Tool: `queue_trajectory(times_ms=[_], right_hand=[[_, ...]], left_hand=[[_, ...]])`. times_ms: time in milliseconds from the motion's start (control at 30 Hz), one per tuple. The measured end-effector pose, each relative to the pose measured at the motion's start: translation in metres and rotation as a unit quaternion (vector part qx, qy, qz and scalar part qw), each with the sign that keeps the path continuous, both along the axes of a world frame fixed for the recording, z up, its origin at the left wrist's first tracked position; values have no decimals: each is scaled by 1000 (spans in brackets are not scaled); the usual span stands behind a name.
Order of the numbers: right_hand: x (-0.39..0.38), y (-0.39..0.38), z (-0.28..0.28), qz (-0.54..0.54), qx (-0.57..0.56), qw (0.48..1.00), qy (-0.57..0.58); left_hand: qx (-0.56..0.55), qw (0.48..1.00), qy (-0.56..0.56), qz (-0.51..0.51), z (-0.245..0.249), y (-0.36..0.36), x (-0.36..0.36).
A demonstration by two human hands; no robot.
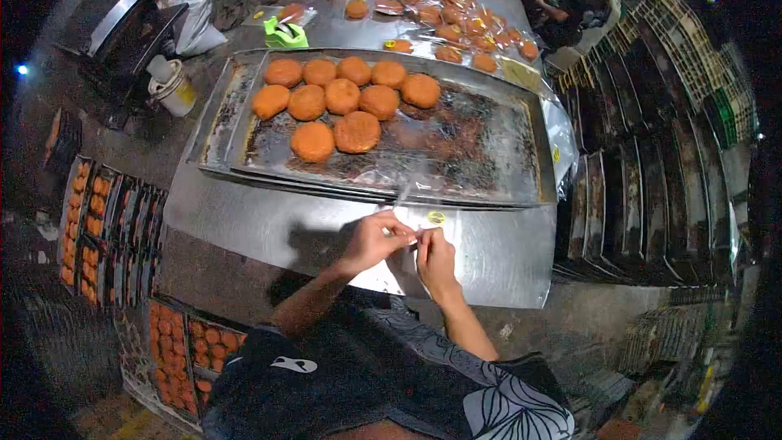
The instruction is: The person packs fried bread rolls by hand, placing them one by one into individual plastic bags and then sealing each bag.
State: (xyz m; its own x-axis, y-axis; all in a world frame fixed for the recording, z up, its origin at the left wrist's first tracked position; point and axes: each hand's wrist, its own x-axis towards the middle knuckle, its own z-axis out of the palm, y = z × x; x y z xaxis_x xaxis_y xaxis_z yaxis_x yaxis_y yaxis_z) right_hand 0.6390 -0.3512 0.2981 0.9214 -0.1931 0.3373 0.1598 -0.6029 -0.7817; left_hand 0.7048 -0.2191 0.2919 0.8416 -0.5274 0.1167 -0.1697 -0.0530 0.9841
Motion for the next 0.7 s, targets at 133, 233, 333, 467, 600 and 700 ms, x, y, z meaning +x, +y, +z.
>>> queue_trajectory(times_ms=[133, 233, 333, 467, 600, 700], right_hand=[[31, 27, 0, -2, 179, 958, 223], [57, 49, 26, -11, 180, 978, 106], [74, 48, 14, 95, 49, 990, 89], [84, 61, 6, 65, 309, 906, 281], [141, 75, 38, 128, 679, 711, 130], [151, 109, -2, 258, 814, 510, 102]], left_hand=[[-46, 994, 0, 97, 0, 24, 14], [-130, 983, 107, 75, 8, 35, 26], [-150, 978, 80, 122, 2, 47, 37], [-70, 979, -41, 189, 15, 64, 48], [-174, 975, -37, 131, 8, 61, 58], [-430, 812, 380, 104, -6, 78, 96]])
